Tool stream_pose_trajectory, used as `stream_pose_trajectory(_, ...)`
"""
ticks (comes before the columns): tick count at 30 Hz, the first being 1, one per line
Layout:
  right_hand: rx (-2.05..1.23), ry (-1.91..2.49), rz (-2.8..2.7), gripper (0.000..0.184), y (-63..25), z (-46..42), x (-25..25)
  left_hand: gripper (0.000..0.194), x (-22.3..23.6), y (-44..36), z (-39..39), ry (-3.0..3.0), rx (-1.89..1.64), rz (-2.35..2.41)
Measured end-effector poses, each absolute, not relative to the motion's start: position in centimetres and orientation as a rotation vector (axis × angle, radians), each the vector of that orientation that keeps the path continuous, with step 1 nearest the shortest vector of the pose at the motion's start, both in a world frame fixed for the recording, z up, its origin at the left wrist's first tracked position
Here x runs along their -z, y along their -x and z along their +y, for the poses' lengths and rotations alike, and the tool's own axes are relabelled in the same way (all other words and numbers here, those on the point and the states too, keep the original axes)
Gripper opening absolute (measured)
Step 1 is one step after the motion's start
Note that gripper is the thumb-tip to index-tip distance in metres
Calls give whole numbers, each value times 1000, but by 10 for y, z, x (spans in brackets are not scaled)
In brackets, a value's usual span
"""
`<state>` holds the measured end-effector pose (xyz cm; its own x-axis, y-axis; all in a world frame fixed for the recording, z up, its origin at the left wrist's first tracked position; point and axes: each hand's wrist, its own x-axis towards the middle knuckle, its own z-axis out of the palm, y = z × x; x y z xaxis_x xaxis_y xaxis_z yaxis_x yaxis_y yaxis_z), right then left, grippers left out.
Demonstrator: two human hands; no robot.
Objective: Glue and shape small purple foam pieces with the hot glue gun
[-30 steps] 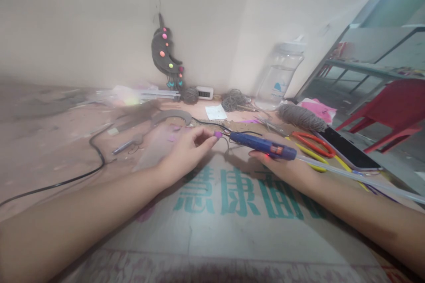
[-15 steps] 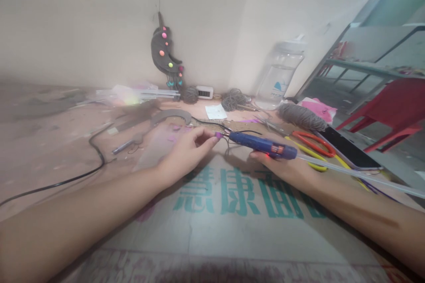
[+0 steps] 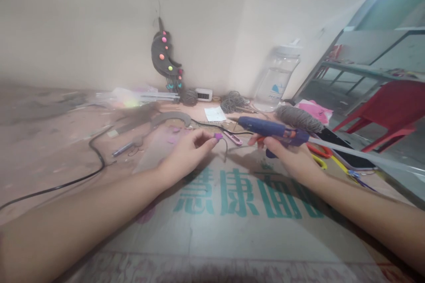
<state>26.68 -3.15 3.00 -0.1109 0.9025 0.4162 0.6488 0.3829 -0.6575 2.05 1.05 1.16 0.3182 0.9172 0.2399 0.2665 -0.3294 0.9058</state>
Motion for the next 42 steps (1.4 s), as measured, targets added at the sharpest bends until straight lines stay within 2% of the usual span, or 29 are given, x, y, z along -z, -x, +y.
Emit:
stream_pose_trajectory(4, -501, 1294, -1673, 38, -267, -21, -49, 23, -14, -21, 9, -1767, -1009, 1079)
stream_pose_trajectory(9, -583, 1447, -1570, 40, -261, 26, -63, 23, -13, -21, 9, -1781, -996, 1074)
stream_pose_trajectory(20, -491, 1719, -1819, 33, -252, 137, -26, 24, -11, -21, 12, -1771, -961, 1109)
stream_pose_trajectory(33, -113, 1868, -2140, 41, -269, 126, -33, 25, -7, -20, 15, -1773, -962, 1094)
stream_pose_trajectory(42, -158, 1805, -2244, 43, -270, 135, -25, 23, -6, -20, 16, -1788, -949, 1091)
